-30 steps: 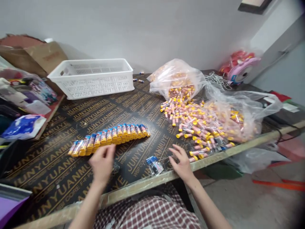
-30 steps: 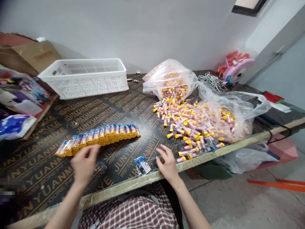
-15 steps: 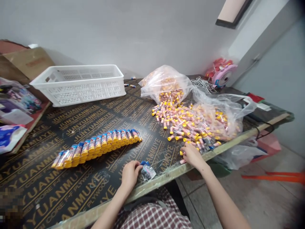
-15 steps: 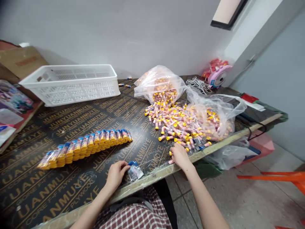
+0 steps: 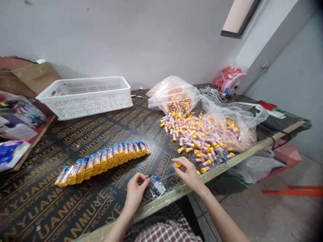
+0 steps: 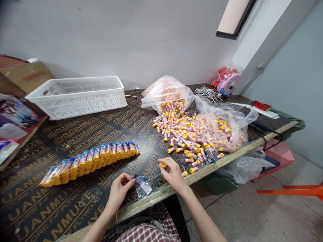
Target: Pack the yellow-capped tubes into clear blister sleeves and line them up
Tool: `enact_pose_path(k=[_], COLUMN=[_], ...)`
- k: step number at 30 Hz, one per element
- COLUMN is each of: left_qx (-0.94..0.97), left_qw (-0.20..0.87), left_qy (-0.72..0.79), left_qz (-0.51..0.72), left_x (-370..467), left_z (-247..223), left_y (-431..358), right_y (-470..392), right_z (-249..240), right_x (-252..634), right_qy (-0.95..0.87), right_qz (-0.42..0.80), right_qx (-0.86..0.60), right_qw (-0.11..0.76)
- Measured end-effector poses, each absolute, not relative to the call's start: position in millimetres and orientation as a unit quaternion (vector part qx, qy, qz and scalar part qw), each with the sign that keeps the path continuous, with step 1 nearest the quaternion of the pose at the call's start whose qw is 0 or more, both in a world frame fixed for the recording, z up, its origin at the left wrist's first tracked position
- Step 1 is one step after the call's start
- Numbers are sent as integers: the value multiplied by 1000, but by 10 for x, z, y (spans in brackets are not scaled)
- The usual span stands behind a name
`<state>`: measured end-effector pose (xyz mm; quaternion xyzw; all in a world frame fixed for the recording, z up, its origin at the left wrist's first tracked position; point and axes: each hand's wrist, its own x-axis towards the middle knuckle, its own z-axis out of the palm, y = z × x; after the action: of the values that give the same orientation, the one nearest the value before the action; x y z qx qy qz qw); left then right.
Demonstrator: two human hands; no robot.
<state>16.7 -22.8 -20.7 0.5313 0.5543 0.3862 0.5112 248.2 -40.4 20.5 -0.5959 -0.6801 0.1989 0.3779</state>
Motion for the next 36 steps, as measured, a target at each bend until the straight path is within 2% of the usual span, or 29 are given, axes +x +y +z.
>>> enact_pose_path(k=[3,7,13,20,28,36], left_qx=[362,245,143,120,180,240], left_qw=[638,690,706,696,697,730], left_qy=[518,496,483,485,465,439], left_qz=[440,467,498,516,515,466], left_x=[147,99,51,21,68,96], left_z=[-119,-10,-29,-109,-4,101], left_y=[-178,-115,-71,-74,-138,-184], right_y=[-492,-601,-698,-717,-713,-673], right_z=[210,199,171,135,62,-21], right_x=[2225,1979,1831,1749,1712,1681], right_qy=[-618,-589,-633,-672,-681,-648], right_qz=[276,315,258,194,293,353], right_qx=[-551,-523,-513,-500,-490,-472], right_qw=[488,529,519,512,459,483])
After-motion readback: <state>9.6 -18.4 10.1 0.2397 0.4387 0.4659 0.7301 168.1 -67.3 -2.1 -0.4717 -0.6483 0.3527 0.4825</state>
